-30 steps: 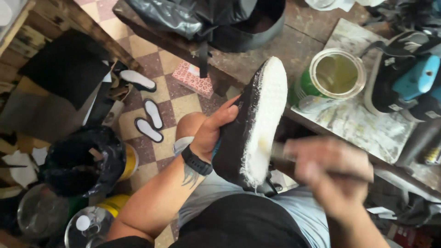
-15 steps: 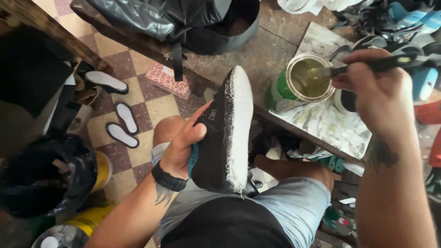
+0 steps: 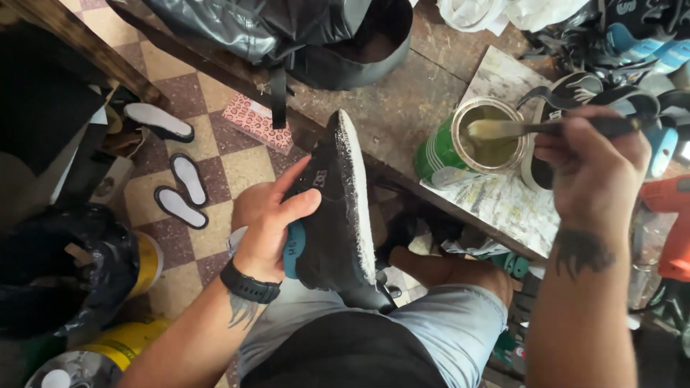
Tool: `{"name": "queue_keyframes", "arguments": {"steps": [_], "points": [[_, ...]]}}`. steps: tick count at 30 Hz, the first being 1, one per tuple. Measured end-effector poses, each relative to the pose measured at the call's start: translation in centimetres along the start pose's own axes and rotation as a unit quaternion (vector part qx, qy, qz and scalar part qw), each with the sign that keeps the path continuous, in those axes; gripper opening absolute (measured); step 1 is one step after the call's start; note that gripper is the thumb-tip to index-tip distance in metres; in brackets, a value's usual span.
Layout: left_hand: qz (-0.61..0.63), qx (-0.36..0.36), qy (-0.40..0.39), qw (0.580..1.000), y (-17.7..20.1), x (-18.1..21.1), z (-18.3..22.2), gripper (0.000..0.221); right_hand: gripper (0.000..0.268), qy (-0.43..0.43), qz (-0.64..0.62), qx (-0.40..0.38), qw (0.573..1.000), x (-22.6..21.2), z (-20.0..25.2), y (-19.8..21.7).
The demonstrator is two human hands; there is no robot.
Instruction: Applying adhesive to the bottom of a shoe sole using a brush at a repair bench.
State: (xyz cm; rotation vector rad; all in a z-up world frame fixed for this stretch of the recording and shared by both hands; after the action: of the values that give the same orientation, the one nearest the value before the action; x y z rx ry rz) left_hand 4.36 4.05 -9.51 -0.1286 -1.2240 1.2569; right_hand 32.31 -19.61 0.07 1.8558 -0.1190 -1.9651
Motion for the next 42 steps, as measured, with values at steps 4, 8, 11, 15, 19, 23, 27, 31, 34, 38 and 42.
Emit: {"name": "queue_keyframes", "arguments": {"steps": [4, 8, 11, 15, 19, 23, 27, 31, 34, 38, 42], "points": [[-0.065, 0.042, 0.002, 0.997, -1.6, 1.2, 0.1, 0.083, 0.008, -0.153, -0.472, -0.032, 0.868, 5.1, -1.3, -0.2], [-0.11, 0.026, -0.007, 0.994, -4.3, 2.5, -0.1, 0.079, 0.016, -0.187, -0.571, 0.048, 0.798, 9.7, -3.4, -0.5], [-0.136, 0.024, -0.01, 0.99, -5.9, 3.4, -0.1, 0.081, 0.026, -0.172, -0.566, 0.086, 0.802, 7.5, -2.5, -1.3], [-0.104, -0.033, -0.017, 0.994, -7.5, 3.5, -1.2, 0.079, 0.019, -0.19, -0.567, 0.092, 0.796, 6.3, -1.5, -0.9], [-0.112, -0.041, -0.041, 0.992, -8.4, 3.6, -2.2, 0.08, 0.009, -0.153, -0.53, -0.039, 0.833, 6.8, -2.2, -0.8], [-0.142, -0.037, -0.038, 0.988, -9.5, 3.7, -2.2, 0.083, 0.013, -0.117, -0.486, 0.044, 0.865, 2.9, 2.9, -0.8], [-0.19, -0.047, -0.041, 0.98, -9.8, 4.0, -1.8, 0.09, 0.016, -0.017, -0.411, -0.032, 0.911, 1.8, 6.4, -0.1], [-0.215, -0.055, -0.042, 0.974, -9.8, 3.9, -1.5, 0.09, 0.019, 0.083, -0.296, -0.134, 0.942, 0.0, 9.4, -1.1], [-0.217, -0.068, -0.048, 0.973, -9.9, 3.9, -1.1, 0.088, 0.025, 0.09, -0.237, -0.117, 0.96, -1.2, 9.9, -1.9], [-0.238, -0.091, -0.059, 0.965, -10.2, 4.0, -0.4, 0.09, 0.027, 0.107, -0.181, -0.079, 0.974, -3.2, 9.7, -2.9], [-0.222, -0.099, -0.065, 0.968, -10.3, 4.0, -0.2, 0.092, 0.026, 0.109, -0.185, -0.04, 0.976, -3.3, 8.9, -2.9]]}}
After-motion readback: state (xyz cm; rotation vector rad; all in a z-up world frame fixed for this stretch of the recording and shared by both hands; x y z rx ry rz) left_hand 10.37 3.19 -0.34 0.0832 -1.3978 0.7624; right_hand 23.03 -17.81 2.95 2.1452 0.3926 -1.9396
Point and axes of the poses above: each hand's wrist, its own z-axis away from the middle knuckle, its own y-axis out of the back of the hand, x = y × z, the point moved 6 cm from there along -z, towards the middle knuckle, and after that the axes turned 12 degrees about -y, right-handed, at the moved point
